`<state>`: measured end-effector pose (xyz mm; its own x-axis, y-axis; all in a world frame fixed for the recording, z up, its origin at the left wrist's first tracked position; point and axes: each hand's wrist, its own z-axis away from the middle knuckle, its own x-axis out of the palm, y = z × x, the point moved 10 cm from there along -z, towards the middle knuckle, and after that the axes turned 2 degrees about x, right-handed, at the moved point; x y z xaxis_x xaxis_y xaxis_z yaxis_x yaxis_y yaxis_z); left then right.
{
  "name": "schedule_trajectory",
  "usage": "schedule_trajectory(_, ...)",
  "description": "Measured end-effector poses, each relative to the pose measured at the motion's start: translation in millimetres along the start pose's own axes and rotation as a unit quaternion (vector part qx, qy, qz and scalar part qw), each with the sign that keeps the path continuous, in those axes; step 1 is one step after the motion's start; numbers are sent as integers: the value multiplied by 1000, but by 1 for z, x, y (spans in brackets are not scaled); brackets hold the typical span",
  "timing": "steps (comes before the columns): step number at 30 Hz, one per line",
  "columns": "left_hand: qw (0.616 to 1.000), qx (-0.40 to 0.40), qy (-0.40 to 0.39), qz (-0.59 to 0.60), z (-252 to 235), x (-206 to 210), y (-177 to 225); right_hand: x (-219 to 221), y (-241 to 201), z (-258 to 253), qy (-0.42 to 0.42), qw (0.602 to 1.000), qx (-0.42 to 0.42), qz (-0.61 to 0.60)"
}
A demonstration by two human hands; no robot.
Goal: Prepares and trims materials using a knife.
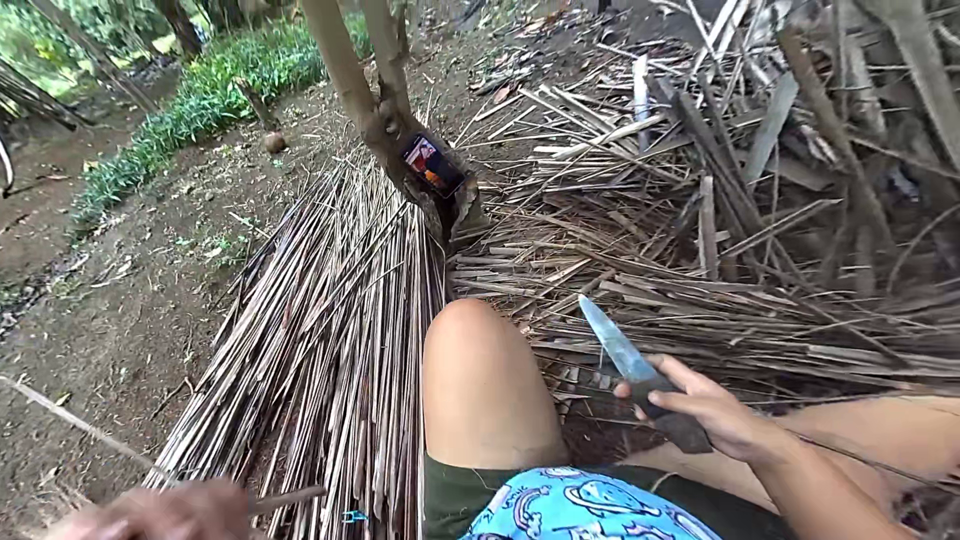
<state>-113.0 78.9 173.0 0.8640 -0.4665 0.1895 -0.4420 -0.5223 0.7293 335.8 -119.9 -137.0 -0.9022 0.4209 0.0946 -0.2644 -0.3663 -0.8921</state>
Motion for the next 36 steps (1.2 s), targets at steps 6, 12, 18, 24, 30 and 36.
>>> schedule_trajectory(6, 963, -224, -149, -31, 40, 130, -148, 56, -77, 31, -216, 937, -192, -197)
schedule_trajectory(12, 917, -360, -168, -37, 84, 182, -217, 100, -87, 41, -245, 932, -211, -165)
schedule_trajectory(18, 881, -450, -141, -24, 106, 199, -242, 85, -74, 14, -41, 976, -165, -139)
schedule_trajectory(24, 870, -435, -232, 3, 129, 227, -242, 88, -85, 3, 47, 970, -219, -95)
schedule_trajectory(30, 973, -193, 105, -70, 32, 65, -186, 57, -97, 14, 98, 948, -301, -27)
schedule_trajectory(36, 796, -343, 182, -465, 87, -127, -227, 0, -45, 9, 185, 965, -181, -44)
